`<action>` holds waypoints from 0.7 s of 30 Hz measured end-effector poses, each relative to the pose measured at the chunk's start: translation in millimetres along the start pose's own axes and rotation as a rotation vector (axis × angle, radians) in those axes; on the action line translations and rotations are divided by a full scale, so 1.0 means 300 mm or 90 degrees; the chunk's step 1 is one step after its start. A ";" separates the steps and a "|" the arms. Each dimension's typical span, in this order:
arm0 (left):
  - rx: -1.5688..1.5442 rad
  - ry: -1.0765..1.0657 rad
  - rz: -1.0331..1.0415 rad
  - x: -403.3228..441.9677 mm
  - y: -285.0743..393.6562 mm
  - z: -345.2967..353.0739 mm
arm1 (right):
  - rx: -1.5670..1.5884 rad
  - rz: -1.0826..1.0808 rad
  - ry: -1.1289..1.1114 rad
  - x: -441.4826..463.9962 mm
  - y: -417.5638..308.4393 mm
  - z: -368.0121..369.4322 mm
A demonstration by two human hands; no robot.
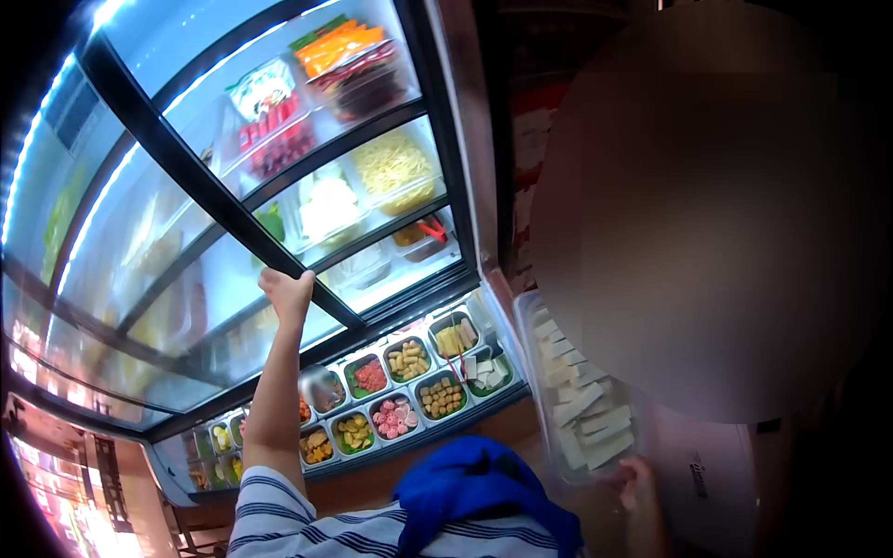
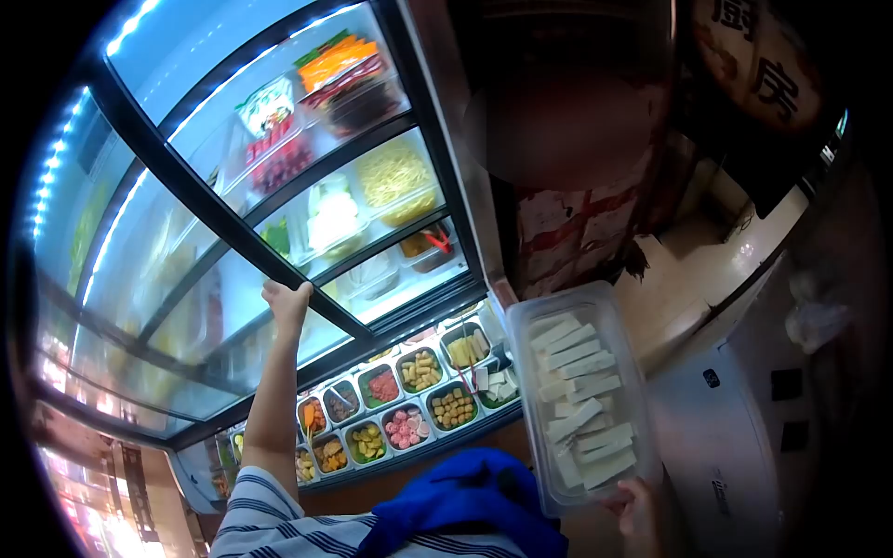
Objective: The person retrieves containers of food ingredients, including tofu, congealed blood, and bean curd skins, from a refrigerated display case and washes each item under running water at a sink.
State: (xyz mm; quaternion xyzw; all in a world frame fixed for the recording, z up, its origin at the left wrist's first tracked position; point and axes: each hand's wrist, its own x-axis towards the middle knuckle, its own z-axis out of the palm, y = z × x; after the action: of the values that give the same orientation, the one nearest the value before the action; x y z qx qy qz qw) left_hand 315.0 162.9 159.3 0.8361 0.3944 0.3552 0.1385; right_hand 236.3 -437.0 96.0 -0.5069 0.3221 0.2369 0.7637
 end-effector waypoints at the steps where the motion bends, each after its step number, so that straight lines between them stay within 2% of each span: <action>1: 0.001 0.000 0.007 0.000 0.029 0.020 | 0.033 0.008 0.030 0.017 -0.008 -0.027; 3: 0.004 -0.039 0.017 -0.018 0.086 0.068 | 0.066 0.021 0.066 0.069 0.001 -0.115; 6: -0.024 -0.027 0.050 -0.044 0.175 0.143 | -0.053 -0.136 0.126 0.121 -0.039 -0.193; 8: -0.051 -0.027 0.054 -0.070 0.261 0.167 | 0.072 -0.033 0.205 0.088 -0.160 -0.137; 9: -0.053 -0.036 0.047 -0.089 0.290 0.184 | 0.065 -0.032 0.214 0.089 -0.205 -0.150; 12: -0.029 -0.045 0.120 -0.093 0.398 0.271 | 0.076 -0.033 0.193 0.138 -0.291 -0.173; 14: -0.029 -0.058 0.156 -0.105 0.461 0.290 | 0.125 -0.047 0.110 0.153 -0.332 -0.188; 19: 0.017 -0.118 0.268 -0.104 0.541 0.395 | 0.068 -0.057 0.108 0.194 -0.513 -0.145; 21: -0.291 -0.136 0.152 -0.129 0.583 0.450 | 0.069 -0.062 0.118 0.260 -0.563 -0.180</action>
State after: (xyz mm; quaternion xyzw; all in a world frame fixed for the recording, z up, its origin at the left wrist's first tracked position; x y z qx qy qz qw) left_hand 491.1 26.3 134.2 0.8565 0.1856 0.3587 0.3214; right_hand 392.0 -547.5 129.0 -0.4994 0.3789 0.1338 0.7676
